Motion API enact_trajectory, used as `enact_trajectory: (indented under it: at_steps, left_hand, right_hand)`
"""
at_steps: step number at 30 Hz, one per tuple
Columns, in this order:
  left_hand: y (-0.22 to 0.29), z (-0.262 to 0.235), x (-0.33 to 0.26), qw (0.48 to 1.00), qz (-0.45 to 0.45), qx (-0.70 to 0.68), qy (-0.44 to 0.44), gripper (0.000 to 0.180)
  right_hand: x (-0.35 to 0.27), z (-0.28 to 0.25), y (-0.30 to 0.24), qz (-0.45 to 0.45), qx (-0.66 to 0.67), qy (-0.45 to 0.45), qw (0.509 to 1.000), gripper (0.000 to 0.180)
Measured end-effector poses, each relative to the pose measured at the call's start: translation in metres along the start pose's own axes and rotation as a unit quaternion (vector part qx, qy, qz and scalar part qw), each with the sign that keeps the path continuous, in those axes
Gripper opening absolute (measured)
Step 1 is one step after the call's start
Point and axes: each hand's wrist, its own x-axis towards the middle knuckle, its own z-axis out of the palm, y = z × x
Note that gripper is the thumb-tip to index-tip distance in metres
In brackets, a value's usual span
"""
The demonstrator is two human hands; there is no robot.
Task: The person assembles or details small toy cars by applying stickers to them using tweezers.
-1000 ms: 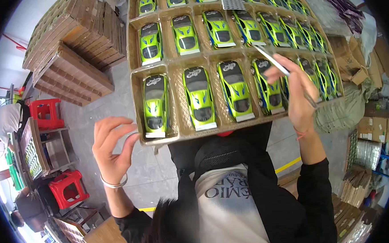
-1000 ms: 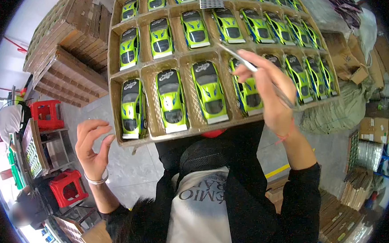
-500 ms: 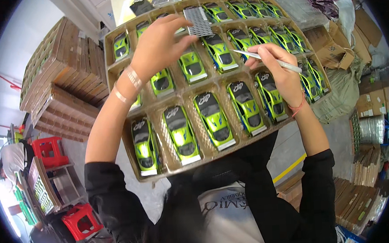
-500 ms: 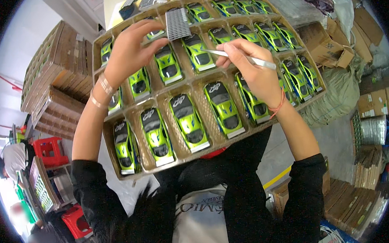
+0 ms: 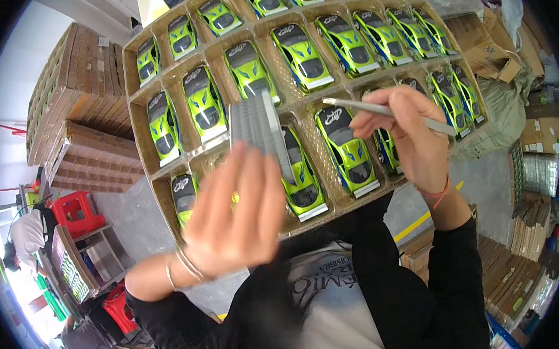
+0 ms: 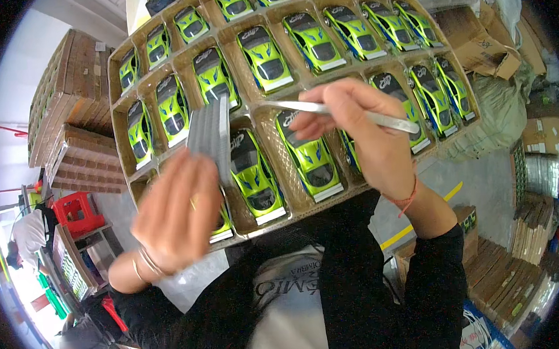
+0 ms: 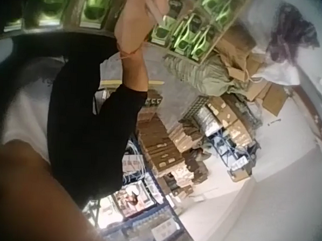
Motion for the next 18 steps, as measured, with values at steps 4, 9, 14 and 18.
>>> enact_trajectory:
  at_steps: [4,9,14,18]
  left_hand:
    - [0.048,0.001,-0.032,0.967,-0.053,-0.219,-0.12,0.023]
    - [0.057,0.004,-0.039,0.931,-0.08,-0.331,-0.133,0.055]
    - [0.056,0.015,-0.038,0.914,-0.066,-0.376,-0.133,0.063]
    - [0.053,0.015,-0.042,0.924,-0.116,-0.324,-0.167,0.071]
  right_hand:
    - [-0.014,0.008,0.015,0.059,0.004,-0.051,0.997,0.032]
    - [-0.01,0.02,0.015,0.074,-0.049,-0.112,0.99,0.032]
    - [0.0,0.025,0.008,0.081,-0.126,-0.103,0.983,0.022]
    - [-0.024,0.018,0.009,0.137,-0.116,-0.059,0.982,0.024]
